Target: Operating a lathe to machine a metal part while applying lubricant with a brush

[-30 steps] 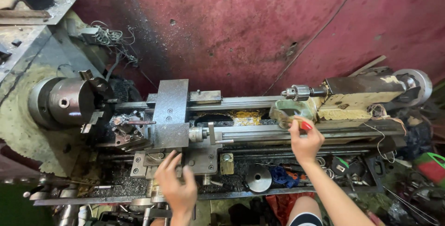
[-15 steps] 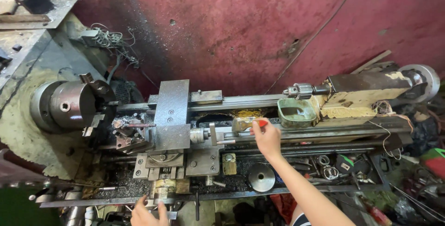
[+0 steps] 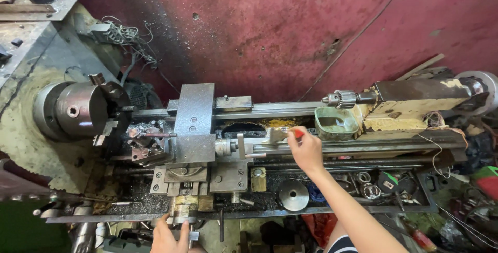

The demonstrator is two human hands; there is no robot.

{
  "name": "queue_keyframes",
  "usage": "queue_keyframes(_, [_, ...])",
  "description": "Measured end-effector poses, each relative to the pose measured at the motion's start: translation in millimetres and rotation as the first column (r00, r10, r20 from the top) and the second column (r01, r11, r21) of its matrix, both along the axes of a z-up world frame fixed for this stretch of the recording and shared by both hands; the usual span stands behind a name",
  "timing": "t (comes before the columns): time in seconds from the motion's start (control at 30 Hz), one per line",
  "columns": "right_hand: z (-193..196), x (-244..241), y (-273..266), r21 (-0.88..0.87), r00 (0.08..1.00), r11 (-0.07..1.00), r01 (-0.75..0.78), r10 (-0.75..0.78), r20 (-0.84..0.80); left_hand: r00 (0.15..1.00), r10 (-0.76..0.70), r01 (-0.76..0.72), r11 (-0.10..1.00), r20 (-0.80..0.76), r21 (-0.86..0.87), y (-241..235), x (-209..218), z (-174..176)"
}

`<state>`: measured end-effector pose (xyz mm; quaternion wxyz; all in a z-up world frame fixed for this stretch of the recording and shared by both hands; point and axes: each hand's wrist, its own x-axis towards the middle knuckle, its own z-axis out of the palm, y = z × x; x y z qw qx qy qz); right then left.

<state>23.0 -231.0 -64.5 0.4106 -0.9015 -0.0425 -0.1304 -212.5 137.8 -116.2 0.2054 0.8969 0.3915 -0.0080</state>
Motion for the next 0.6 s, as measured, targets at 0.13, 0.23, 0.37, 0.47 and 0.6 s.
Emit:
queue_keyframes(0.13, [2, -3, 3, 0.112, 0.977, 0.992, -0.059, 0.081, -0.195, 0.997, -0.022, 0.021, 1.0, 0.07, 0.018, 9, -2, -16])
queue_keyframes(0.23, [1, 4, -11, -0.034, 0.987, 0.999, 0.013, -0.018, -0.162, 0.999, -0.005, 0.006, 1.0, 0.035, -0.026, 14, -1, -27])
queue_keyframes(0.37, [11, 1, -17, -0.208, 0.995, 0.976, 0.07, -0.054, 0.082, 0.94, -0.238, 0.144, 0.926, 0.246, 0.348, 1, -1, -11])
queue_keyframes(0.47, [12, 0, -9, -0.111, 0.999, 0.994, 0.017, -0.012, 0.05, 0.842, -0.373, 0.274, 0.918, 0.389, 0.287, -40, 24, 46])
queue_keyframes(0.6, [-1, -7, -6, -0.045, 0.989, 0.988, -0.149, 0.149, -0.017, 0.487, -0.709, 0.62, 0.692, 0.51, 0.37, -104, 59, 58])
